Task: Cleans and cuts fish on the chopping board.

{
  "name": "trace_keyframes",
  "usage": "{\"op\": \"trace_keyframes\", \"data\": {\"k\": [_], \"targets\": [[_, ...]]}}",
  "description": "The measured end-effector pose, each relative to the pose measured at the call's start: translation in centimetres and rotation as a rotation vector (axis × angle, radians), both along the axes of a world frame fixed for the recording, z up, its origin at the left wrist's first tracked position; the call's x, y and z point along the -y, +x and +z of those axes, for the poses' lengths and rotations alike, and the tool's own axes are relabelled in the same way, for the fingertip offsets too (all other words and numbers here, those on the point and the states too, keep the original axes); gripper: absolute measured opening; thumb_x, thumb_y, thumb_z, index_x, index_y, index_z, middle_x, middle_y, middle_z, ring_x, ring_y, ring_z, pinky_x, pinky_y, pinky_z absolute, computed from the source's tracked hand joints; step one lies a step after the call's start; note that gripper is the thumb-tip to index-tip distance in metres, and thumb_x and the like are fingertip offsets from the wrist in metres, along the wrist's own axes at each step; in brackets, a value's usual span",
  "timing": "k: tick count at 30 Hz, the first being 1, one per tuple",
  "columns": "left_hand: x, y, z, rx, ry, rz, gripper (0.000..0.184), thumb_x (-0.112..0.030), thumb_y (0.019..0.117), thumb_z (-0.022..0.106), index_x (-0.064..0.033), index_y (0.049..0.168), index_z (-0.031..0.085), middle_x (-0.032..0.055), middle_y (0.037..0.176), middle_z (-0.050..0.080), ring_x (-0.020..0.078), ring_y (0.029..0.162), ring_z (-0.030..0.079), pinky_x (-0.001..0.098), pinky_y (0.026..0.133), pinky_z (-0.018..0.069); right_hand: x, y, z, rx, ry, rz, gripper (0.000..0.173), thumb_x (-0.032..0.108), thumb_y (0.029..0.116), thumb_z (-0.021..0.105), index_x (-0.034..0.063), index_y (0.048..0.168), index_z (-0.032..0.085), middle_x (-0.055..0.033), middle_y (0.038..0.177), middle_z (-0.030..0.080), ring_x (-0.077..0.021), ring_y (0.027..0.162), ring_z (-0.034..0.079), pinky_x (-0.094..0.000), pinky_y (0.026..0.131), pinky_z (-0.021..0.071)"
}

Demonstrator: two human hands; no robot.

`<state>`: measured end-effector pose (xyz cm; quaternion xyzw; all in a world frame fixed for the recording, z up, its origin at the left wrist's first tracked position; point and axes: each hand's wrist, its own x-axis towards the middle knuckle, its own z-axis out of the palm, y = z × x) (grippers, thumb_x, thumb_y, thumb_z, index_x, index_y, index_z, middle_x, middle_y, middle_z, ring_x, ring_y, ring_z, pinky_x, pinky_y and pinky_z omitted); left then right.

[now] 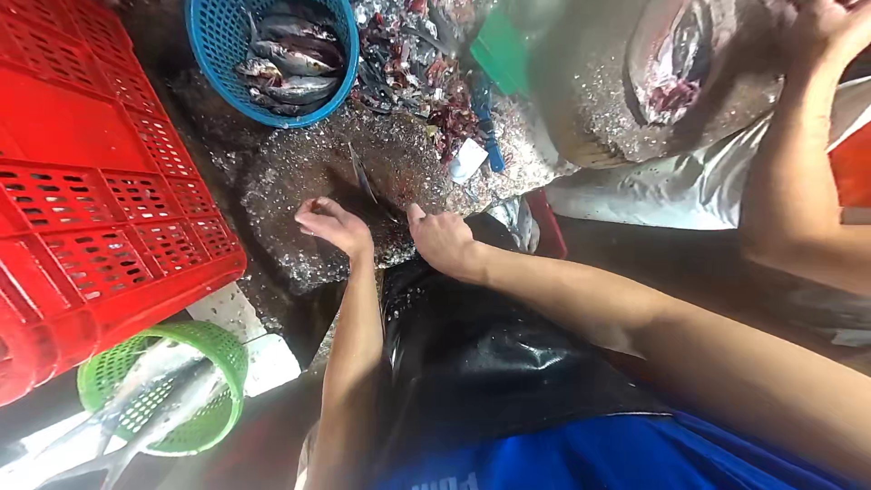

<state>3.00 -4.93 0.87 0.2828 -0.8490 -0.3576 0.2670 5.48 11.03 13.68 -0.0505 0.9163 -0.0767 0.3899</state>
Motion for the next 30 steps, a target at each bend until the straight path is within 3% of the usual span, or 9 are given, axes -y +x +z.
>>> {"op": "trace_keyframes", "data": {"k": [6, 10, 11, 13, 15, 17, 21, 27, 30], "targets": [[1.4, 1.2, 0.8, -0.013, 0.131, 0.019, 0.029, -0.019, 0.1072, 0.051, 0.0016, 0.127, 0.050, 0.0146, 0.117, 0.058, 0.0250, 0.117, 0.053, 0.0329, 0.106, 0.0434, 2.1, 1.1, -1.0, -0.007, 0.074, 0.006, 0.037, 0.006, 0.1015, 0.055, 0.0057, 0.136, 0.042, -0.0199, 0.085, 0.067, -0.0430, 0.077, 0.072, -0.0571, 0.060, 0.0589], [0.8, 0.1, 1.2, -0.008, 0.259, -0.141, 0.035, -0.027, 0.1060, 0.057, 0.0019, 0.125, 0.050, 0.0093, 0.099, 0.061, 0.0133, 0.090, 0.063, 0.0283, 0.083, 0.0562, 3.0, 2.0, -2.0, -0.055, 0.061, -0.011, 0.041, 0.005, 0.1000, 0.057, 0.0047, 0.139, 0.044, -0.0213, 0.087, 0.069, -0.0437, 0.079, 0.072, -0.0584, 0.062, 0.0587], [0.6, -0.5, 1.8, 0.108, 0.277, -0.214, 0.041, -0.032, 0.1044, 0.059, 0.0018, 0.126, 0.053, 0.0107, 0.099, 0.066, 0.0146, 0.089, 0.067, 0.0317, 0.083, 0.0584, 3.1, 1.7, -1.9, -0.053, 0.059, -0.013, 0.040, 0.005, 0.1005, 0.056, 0.0045, 0.139, 0.045, -0.0223, 0.089, 0.069, -0.0446, 0.082, 0.072, -0.0593, 0.064, 0.0587], [0.5, -1.2, 3.0, 0.409, 0.251, -0.323, 0.049, -0.039, 0.0990, 0.065, 0.0004, 0.129, 0.060, 0.0173, 0.112, 0.071, 0.0255, 0.105, 0.070, 0.0453, 0.096, 0.0562, 3.2, 1.7, -1.3, -0.056, 0.066, 0.020, 0.037, 0.006, 0.1008, 0.055, 0.0043, 0.137, 0.048, -0.0227, 0.090, 0.069, -0.0448, 0.083, 0.072, -0.0587, 0.064, 0.0581], [0.7, -1.9, 3.4, 0.564, 0.156, -0.333, 0.043, -0.036, 0.1002, 0.062, -0.0010, 0.125, 0.064, 0.0199, 0.110, 0.071, 0.0329, 0.106, 0.070, 0.0531, 0.096, 0.0549, 3.2, 1.5, -0.2, -0.038, 0.096, 0.039, 0.033, 0.005, 0.1007, 0.054, 0.0048, 0.133, 0.050, -0.0218, 0.090, 0.069, -0.0440, 0.084, 0.072, -0.0581, 0.064, 0.0580], [1.2, -2.3, 3.2, 0.614, 0.102, -0.315, 0.034, -0.030, 0.1026, 0.057, -0.0013, 0.118, 0.065, 0.0194, 0.102, 0.072, 0.0339, 0.099, 0.072, 0.0539, 0.090, 0.0565, 2.8, 1.3, 0.4, -0.031, 0.111, 0.041, 0.032, 0.005, 0.1015, 0.052, 0.0035, 0.134, 0.051, -0.0225, 0.092, 0.069, -0.0446, 0.084, 0.072, -0.0585, 0.064, 0.0580], [1.8, -2.1, 2.7, 0.659, 0.150, -0.323, 0.027, -0.026, 0.1019, 0.058, -0.0017, 0.110, 0.067, 0.0181, 0.100, 0.071, 0.0332, 0.098, 0.070, 0.0546, 0.090, 0.0552, 0.7, 1.8, 1.5, -0.027, 0.112, 0.083, 0.029, 0.005, 0.1020, 0.053, 0.0039, 0.131, 0.050, -0.0215, 0.089, 0.069, -0.0432, 0.081, 0.072, -0.0575, 0.063, 0.0582], [2.4, -4.5, 5.8, 0.605, 0.047, -0.471, 0.040, -0.028, 0.1087, 0.044, -0.0010, 0.136, 0.056, 0.0259, 0.111, 0.070, 0.0415, 0.105, 0.070, 0.0593, 0.091, 0.0561, -4.7, -0.5, 3.1, -0.025, 0.123, 0.015, 0.048, 0.008, 0.0953, 0.060, 0.0047, 0.141, 0.045, -0.0253, 0.095, 0.069, -0.0487, 0.090, 0.071, -0.0646, 0.071, 0.0561], [4.0, -10.5, 10.1, 0.611, -0.153, -0.544, 0.039, -0.022, 0.1084, 0.044, -0.0006, 0.139, 0.055, 0.0272, 0.124, 0.066, 0.0436, 0.114, 0.067, 0.0603, 0.098, 0.0537, -7.7, -2.1, 2.7, -0.030, 0.142, -0.092, 0.052, 0.012, 0.0937, 0.062, 0.0038, 0.141, 0.043, -0.0266, 0.098, 0.069, -0.0496, 0.093, 0.070, -0.0660, 0.074, 0.0555]]}}
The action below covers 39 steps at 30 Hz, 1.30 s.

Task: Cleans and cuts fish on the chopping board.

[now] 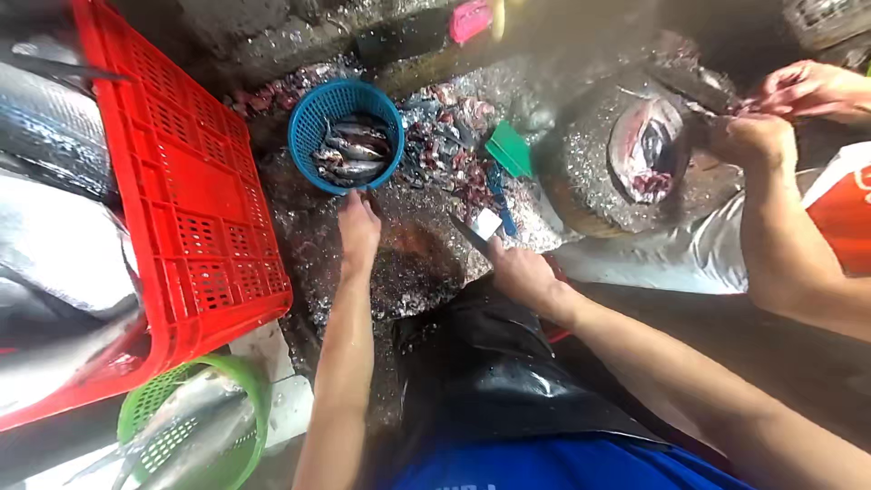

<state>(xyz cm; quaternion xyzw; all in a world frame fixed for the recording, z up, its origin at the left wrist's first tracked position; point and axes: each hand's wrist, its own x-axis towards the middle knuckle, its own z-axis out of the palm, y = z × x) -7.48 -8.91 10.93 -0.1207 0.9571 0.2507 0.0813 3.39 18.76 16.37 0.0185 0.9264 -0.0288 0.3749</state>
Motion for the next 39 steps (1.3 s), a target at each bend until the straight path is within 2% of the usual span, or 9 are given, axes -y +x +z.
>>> {"op": "trace_keyframes", "data": {"k": [4, 11, 17, 20, 25, 29, 32, 36, 39], "targets": [[1.7, -8.8, 4.2, -0.053, -0.271, -0.116, 0.054, -0.016, 0.0925, 0.070, -0.0027, 0.142, 0.055, 0.0282, 0.147, 0.050, 0.0505, 0.142, 0.040, 0.0677, 0.109, 0.0402, -3.2, -1.0, -0.8, 0.020, -0.001, -0.133, 0.052, 0.017, 0.0964, 0.057, 0.0043, 0.145, 0.041, -0.0279, 0.105, 0.069, -0.0492, 0.098, 0.070, -0.0660, 0.077, 0.0558], [0.4, -23.5, -3.7, 0.078, -0.260, -0.350, 0.036, -0.019, 0.0992, 0.061, -0.0050, 0.132, 0.064, 0.0225, 0.133, 0.064, 0.0418, 0.131, 0.056, 0.0643, 0.110, 0.0415, -6.6, -1.8, -3.0, 0.099, -0.013, -0.323, 0.055, 0.026, 0.1021, 0.051, 0.0073, 0.152, 0.039, -0.0283, 0.114, 0.069, -0.0483, 0.102, 0.070, -0.0670, 0.082, 0.0561], [1.9, -25.8, -11.1, -0.017, -0.426, -0.477, 0.052, -0.034, 0.1023, 0.061, -0.0110, 0.148, 0.051, 0.0186, 0.153, 0.047, 0.0428, 0.144, 0.040, 0.0644, 0.114, 0.0374, -8.1, -3.2, -3.5, 0.118, 0.020, -0.399, 0.048, 0.031, 0.1033, 0.050, 0.0072, 0.145, 0.046, -0.0251, 0.107, 0.071, -0.0454, 0.098, 0.072, -0.0630, 0.079, 0.0585], [2.1, -26.6, -11.7, -0.028, -0.445, -0.667, 0.044, -0.031, 0.1017, 0.061, -0.0157, 0.143, 0.058, 0.0098, 0.150, 0.054, 0.0343, 0.144, 0.043, 0.0608, 0.117, 0.0339, -8.7, -4.6, -4.6, 0.130, 0.009, -0.405, 0.050, 0.032, 0.1029, 0.051, 0.0088, 0.147, 0.045, -0.0244, 0.105, 0.072, -0.0449, 0.097, 0.073, -0.0631, 0.079, 0.0588], [2.0, -27.3, -10.7, 0.037, -0.401, -0.846, 0.039, -0.022, 0.1027, 0.062, -0.0054, 0.138, 0.059, 0.0176, 0.138, 0.062, 0.0359, 0.134, 0.054, 0.0570, 0.119, 0.0324, -9.1, -7.4, -4.5, 0.105, 0.005, -0.345, 0.054, 0.030, 0.1034, 0.051, 0.0084, 0.151, 0.039, -0.0263, 0.106, 0.070, -0.0464, 0.097, 0.072, -0.0646, 0.079, 0.0579], [0.3, -22.6, -3.7, -0.090, -0.397, -0.810, 0.047, -0.042, 0.1000, 0.065, -0.0043, 0.128, 0.062, 0.0202, 0.115, 0.070, 0.0376, 0.115, 0.065, 0.0552, 0.111, 0.0420, -9.1, -8.2, -3.3, 0.044, -0.033, -0.341, 0.051, 0.030, 0.1042, 0.048, 0.0074, 0.149, 0.040, -0.0260, 0.105, 0.070, -0.0466, 0.097, 0.071, -0.0650, 0.079, 0.0571], [-3.1, -13.9, 0.1, -0.021, -0.365, -1.022, 0.032, -0.023, 0.0910, 0.075, -0.0110, 0.121, 0.071, 0.0149, 0.117, 0.071, 0.0370, 0.121, 0.062, 0.0621, 0.113, 0.0373, -8.7, -7.6, -3.8, 0.027, -0.101, -0.318, 0.050, 0.030, 0.1035, 0.051, 0.0052, 0.147, 0.043, -0.0266, 0.110, 0.070, -0.0470, 0.101, 0.071, -0.0660, 0.083, 0.0564], [-5.6, -1.6, -2.9, 0.177, -0.345, -1.246, 0.038, -0.006, 0.0974, 0.065, -0.0211, 0.133, 0.066, 0.0163, 0.149, 0.052, 0.0386, 0.144, 0.043, 0.0655, 0.121, 0.0246, -7.1, -6.4, -4.9, 0.078, -0.184, -0.254, 0.047, 0.028, 0.1013, 0.056, 0.0043, 0.142, 0.048, -0.0282, 0.113, 0.068, -0.0481, 0.104, 0.069, -0.0679, 0.085, 0.0550], [-4.0, 4.4, -6.1, 0.185, -0.188, -1.059, 0.051, -0.002, 0.0907, 0.070, -0.0228, 0.136, 0.063, 0.0143, 0.147, 0.052, 0.0381, 0.139, 0.046, 0.0650, 0.116, 0.0318, -5.8, -5.0, -5.9, 0.115, -0.270, -0.215, 0.045, 0.032, 0.1022, 0.057, 0.0051, 0.138, 0.050, -0.0269, 0.107, 0.069, -0.0473, 0.097, 0.070, -0.0668, 0.081, 0.0561]]}}
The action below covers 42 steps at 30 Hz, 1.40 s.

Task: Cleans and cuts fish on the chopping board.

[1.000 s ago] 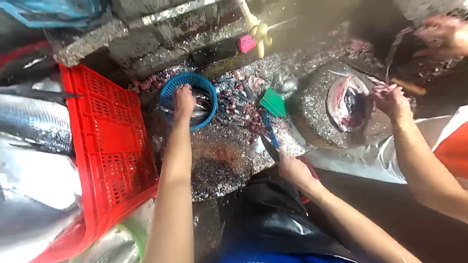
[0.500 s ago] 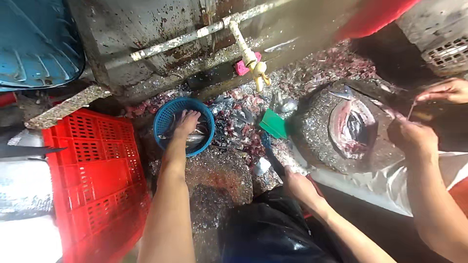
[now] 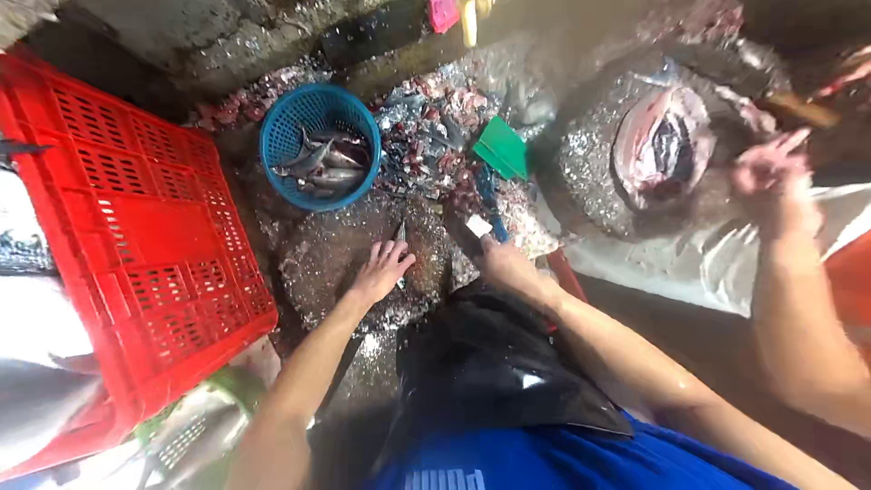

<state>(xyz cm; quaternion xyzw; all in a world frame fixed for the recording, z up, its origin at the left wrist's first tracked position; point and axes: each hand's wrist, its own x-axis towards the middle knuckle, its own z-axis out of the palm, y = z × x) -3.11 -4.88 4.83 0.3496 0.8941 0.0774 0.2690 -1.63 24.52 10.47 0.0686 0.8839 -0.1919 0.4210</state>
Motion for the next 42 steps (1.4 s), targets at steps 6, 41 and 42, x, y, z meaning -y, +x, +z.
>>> {"op": "trace_keyframes", "data": {"k": [6, 41, 42], "targets": [[-0.3, 3.6, -2.0, -0.128, 0.389, 0.963, 0.040, -0.027, 0.1078, 0.046, 0.0021, 0.134, 0.053, 0.0230, 0.127, 0.062, 0.0342, 0.118, 0.063, 0.0499, 0.103, 0.0521, 2.3, 2.1, -1.6, -0.038, -0.253, -0.041, 0.042, 0.035, 0.1003, 0.064, 0.0067, 0.130, 0.055, -0.0184, 0.096, 0.070, -0.0376, 0.087, 0.072, -0.0617, 0.075, 0.0586], [-2.9, 0.4, -5.9, -0.451, -0.107, 0.781, 0.035, -0.034, 0.1071, 0.034, -0.0121, 0.114, 0.060, 0.0147, 0.131, 0.056, 0.0384, 0.128, 0.050, 0.0584, 0.102, 0.0391, 6.0, 6.8, -2.7, 0.060, -0.308, 0.046, 0.030, 0.031, 0.0988, 0.062, 0.0126, 0.122, 0.057, -0.0109, 0.092, 0.068, -0.0304, 0.084, 0.071, -0.0530, 0.070, 0.0597], [-2.9, 0.3, -5.9, -0.453, -0.104, 0.782, 0.036, -0.035, 0.1073, 0.034, -0.0125, 0.114, 0.060, 0.0146, 0.131, 0.056, 0.0383, 0.127, 0.050, 0.0582, 0.101, 0.0394, 5.9, 7.0, -2.7, 0.057, -0.306, 0.044, 0.030, 0.031, 0.0991, 0.062, 0.0124, 0.122, 0.057, -0.0105, 0.090, 0.068, -0.0301, 0.083, 0.072, -0.0526, 0.070, 0.0596]]}}
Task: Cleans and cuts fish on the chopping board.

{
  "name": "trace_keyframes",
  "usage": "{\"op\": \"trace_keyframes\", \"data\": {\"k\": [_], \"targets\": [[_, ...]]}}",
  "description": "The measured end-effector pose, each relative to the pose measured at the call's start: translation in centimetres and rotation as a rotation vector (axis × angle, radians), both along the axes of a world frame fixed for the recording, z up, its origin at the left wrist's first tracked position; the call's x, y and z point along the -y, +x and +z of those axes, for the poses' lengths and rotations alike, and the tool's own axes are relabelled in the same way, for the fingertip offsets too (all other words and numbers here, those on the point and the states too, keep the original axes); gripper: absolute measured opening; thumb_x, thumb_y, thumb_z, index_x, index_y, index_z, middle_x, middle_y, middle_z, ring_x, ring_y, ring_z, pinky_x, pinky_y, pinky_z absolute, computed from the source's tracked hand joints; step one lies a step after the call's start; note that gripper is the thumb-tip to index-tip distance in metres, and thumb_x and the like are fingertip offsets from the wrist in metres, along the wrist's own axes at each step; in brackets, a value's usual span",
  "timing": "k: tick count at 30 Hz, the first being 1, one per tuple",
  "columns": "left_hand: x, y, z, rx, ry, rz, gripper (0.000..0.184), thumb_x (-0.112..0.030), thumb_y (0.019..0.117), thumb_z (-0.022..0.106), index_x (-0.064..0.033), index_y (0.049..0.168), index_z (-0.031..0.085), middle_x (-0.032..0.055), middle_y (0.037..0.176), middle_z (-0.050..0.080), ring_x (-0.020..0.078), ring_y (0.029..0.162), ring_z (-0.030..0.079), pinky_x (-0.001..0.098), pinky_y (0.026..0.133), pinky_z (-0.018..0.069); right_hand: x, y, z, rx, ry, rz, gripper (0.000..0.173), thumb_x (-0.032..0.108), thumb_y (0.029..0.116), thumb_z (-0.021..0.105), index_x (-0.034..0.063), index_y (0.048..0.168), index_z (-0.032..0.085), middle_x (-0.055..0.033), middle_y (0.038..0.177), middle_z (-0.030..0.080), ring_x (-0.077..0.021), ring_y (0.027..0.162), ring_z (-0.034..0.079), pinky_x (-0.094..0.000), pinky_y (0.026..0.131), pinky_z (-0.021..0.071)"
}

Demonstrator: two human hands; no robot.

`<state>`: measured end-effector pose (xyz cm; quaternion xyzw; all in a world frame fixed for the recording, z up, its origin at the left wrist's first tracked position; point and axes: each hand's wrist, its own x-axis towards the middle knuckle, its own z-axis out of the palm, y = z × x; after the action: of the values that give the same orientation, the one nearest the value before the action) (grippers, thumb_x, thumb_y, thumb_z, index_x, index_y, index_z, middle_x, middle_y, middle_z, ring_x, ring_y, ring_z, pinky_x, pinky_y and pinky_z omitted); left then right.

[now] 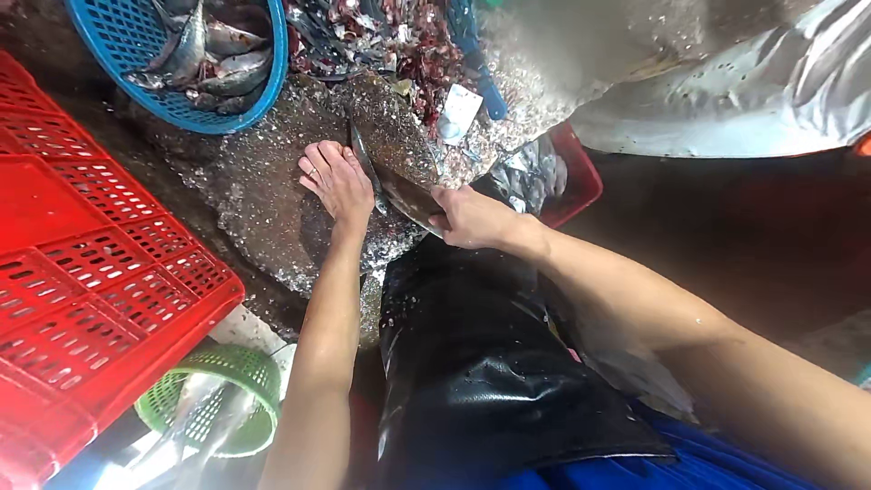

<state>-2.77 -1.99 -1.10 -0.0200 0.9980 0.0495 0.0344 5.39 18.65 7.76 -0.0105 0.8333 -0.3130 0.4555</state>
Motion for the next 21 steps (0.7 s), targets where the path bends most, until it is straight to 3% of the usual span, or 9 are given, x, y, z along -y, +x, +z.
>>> {"op": "trace_keyframes", "data": {"k": [4, 8, 12, 16, 21], "targets": [[-0.1, 0.1, 0.5, 0.032, 0.098, 0.061, 0.037, -0.037, 0.1063, 0.036, -0.0126, 0.118, 0.062, 0.0142, 0.133, 0.056, 0.0365, 0.128, 0.049, 0.0585, 0.100, 0.0400, 1.2, 1.9, -0.5, -0.007, -0.017, -0.192, 0.041, 0.031, 0.1001, 0.063, 0.0089, 0.133, 0.053, -0.0151, 0.098, 0.069, -0.0328, 0.089, 0.072, -0.0546, 0.075, 0.0608], [-0.4, 0.6, 0.6, 0.029, 0.174, 0.086, 0.037, -0.041, 0.1067, 0.037, -0.0152, 0.116, 0.061, 0.0137, 0.132, 0.055, 0.0373, 0.126, 0.048, 0.0584, 0.098, 0.0387, 2.2, 1.7, -1.8, -0.065, -0.042, -0.244, 0.036, 0.034, 0.1015, 0.060, 0.0098, 0.127, 0.054, -0.0123, 0.093, 0.070, -0.0303, 0.087, 0.073, -0.0520, 0.075, 0.0607], [-0.7, 1.0, 0.5, 0.049, 0.126, 0.098, 0.037, -0.038, 0.1076, 0.036, -0.0147, 0.121, 0.061, 0.0146, 0.137, 0.052, 0.0386, 0.129, 0.046, 0.0583, 0.101, 0.0383, 2.8, -0.2, -2.1, -0.115, -0.020, -0.235, 0.033, 0.034, 0.1011, 0.059, 0.0104, 0.125, 0.055, -0.0106, 0.089, 0.069, -0.0297, 0.084, 0.073, -0.0519, 0.071, 0.0604], [-1.1, 1.2, 0.3, 0.038, 0.097, 0.098, 0.038, -0.038, 0.1082, 0.033, -0.0154, 0.122, 0.060, 0.0153, 0.139, 0.051, 0.0381, 0.130, 0.046, 0.0579, 0.102, 0.0382, 3.3, -2.7, -2.0, -0.103, 0.010, -0.288, 0.039, 0.034, 0.0986, 0.061, 0.0109, 0.130, 0.055, -0.0135, 0.098, 0.071, -0.0329, 0.091, 0.073, -0.0561, 0.076, 0.0599], [-1.3, 1.2, 0.4, 0.010, 0.067, 0.116, 0.037, -0.037, 0.1077, 0.037, -0.0142, 0.121, 0.062, 0.0155, 0.136, 0.053, 0.0390, 0.126, 0.049, 0.0569, 0.098, 0.0410, 4.4, -7.1, -1.4, -0.160, 0.133, -0.255, 0.049, 0.035, 0.0903, 0.067, 0.0083, 0.129, 0.053, -0.0165, 0.101, 0.070, -0.0365, 0.093, 0.072, -0.0594, 0.074, 0.0588]]}}
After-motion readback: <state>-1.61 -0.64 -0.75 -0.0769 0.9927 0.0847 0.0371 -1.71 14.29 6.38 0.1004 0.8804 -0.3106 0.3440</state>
